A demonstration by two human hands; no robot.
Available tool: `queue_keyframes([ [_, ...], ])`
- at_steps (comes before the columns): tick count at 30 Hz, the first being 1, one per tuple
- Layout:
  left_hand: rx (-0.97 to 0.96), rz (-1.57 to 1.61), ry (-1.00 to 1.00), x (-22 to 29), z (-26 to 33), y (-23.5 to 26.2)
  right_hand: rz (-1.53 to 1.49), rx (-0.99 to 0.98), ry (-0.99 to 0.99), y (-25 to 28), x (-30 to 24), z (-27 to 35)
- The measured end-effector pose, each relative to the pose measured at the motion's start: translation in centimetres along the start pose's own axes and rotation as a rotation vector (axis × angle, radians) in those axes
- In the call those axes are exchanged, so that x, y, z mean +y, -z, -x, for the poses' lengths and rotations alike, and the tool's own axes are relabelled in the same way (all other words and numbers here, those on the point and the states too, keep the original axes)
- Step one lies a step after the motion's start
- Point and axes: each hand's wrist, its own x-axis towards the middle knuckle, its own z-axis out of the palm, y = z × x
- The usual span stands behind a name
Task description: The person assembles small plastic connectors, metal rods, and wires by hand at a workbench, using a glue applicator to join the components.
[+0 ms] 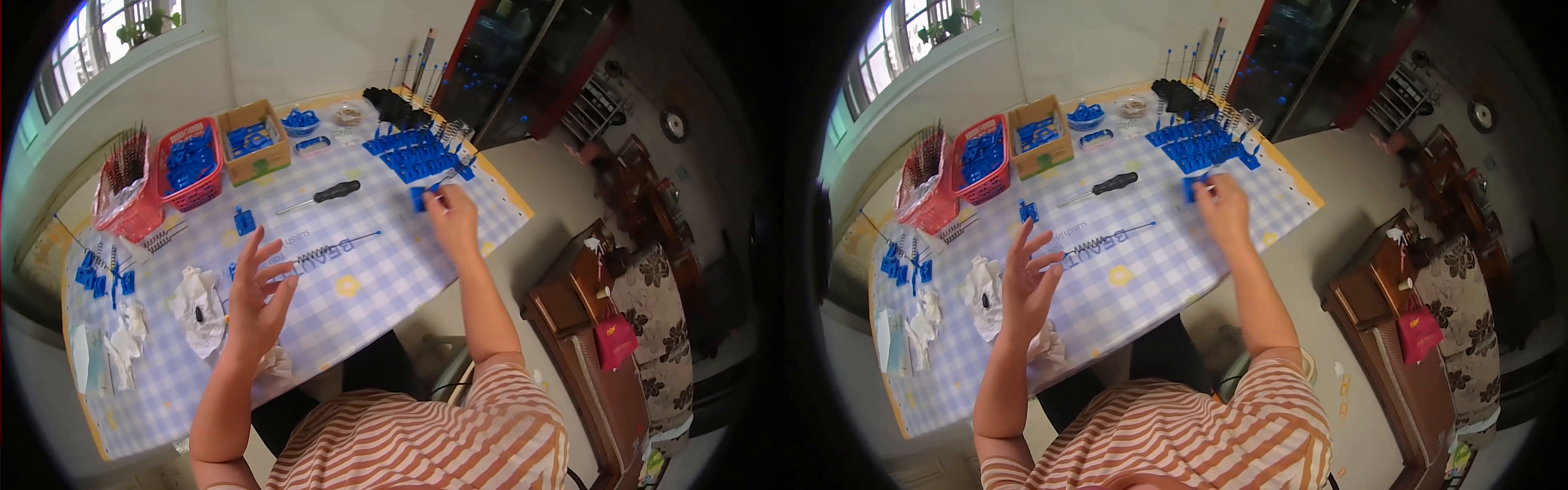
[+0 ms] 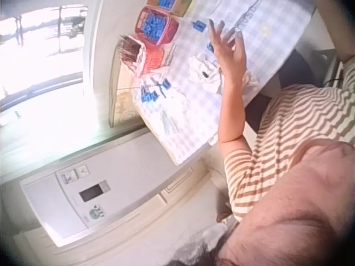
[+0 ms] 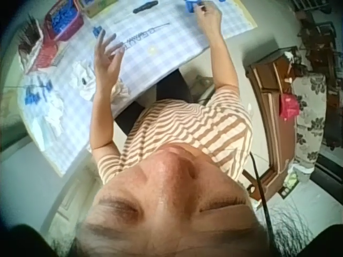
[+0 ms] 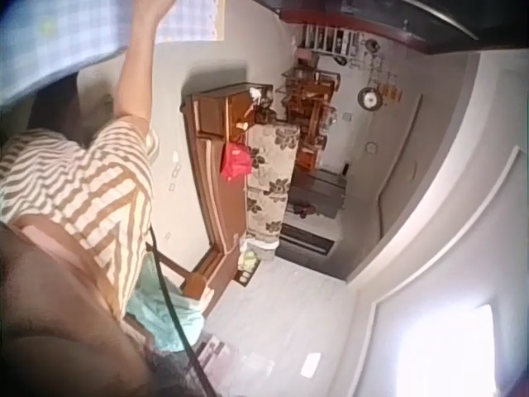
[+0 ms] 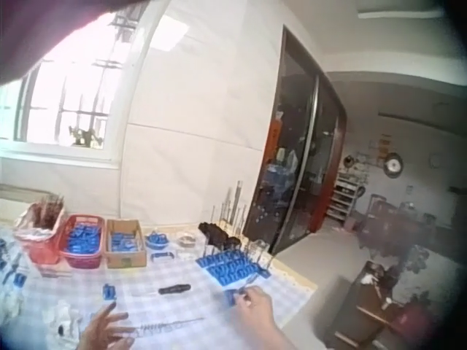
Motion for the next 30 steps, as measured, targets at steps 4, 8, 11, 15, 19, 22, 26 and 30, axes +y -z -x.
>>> queue_keyframes([
  [4, -0.001, -0.03, 0.025, -0.3, -0.2, 0.2, 0.178, 0.092, -0.072, 1.9, 8.8, -3.0],
  [8, -0.004, -0.062, 0.021, -0.6, -0.3, 0.3, 0.276, 0.02, -0.15, 1.6, 13.2, -5.1],
  [11, -0.005, -0.047, -0.01, -1.0, -0.4, 0.5, 0.274, -0.015, -0.189, 1.0, 14.5, -5.9],
  [15, -0.005, -0.072, -0.001, -1.3, -0.3, 0.7, 0.32, -0.064, -0.198, 0.4, 15.2, -7.0],
  [19, -0.017, -0.071, -0.001, -1.4, -0.3, 0.8, 0.308, -0.065, -0.233, -0.2, 15.1, -7.7],
  [22, -0.016, -0.067, -0.011, -1.5, -0.3, 0.7, 0.326, -0.064, -0.21, -0.1, 15.4, -7.9],
  [26, -0.018, -0.061, -0.007, -1.4, -0.3, 0.7, 0.334, -0.076, -0.201, 0.0, 15.3, -7.7],
  [30, -0.021, -0.067, -0.007, -1.4, -0.3, 0.7, 0.296, 0.013, -0.179, 0.2, 14.5, -6.8],
])
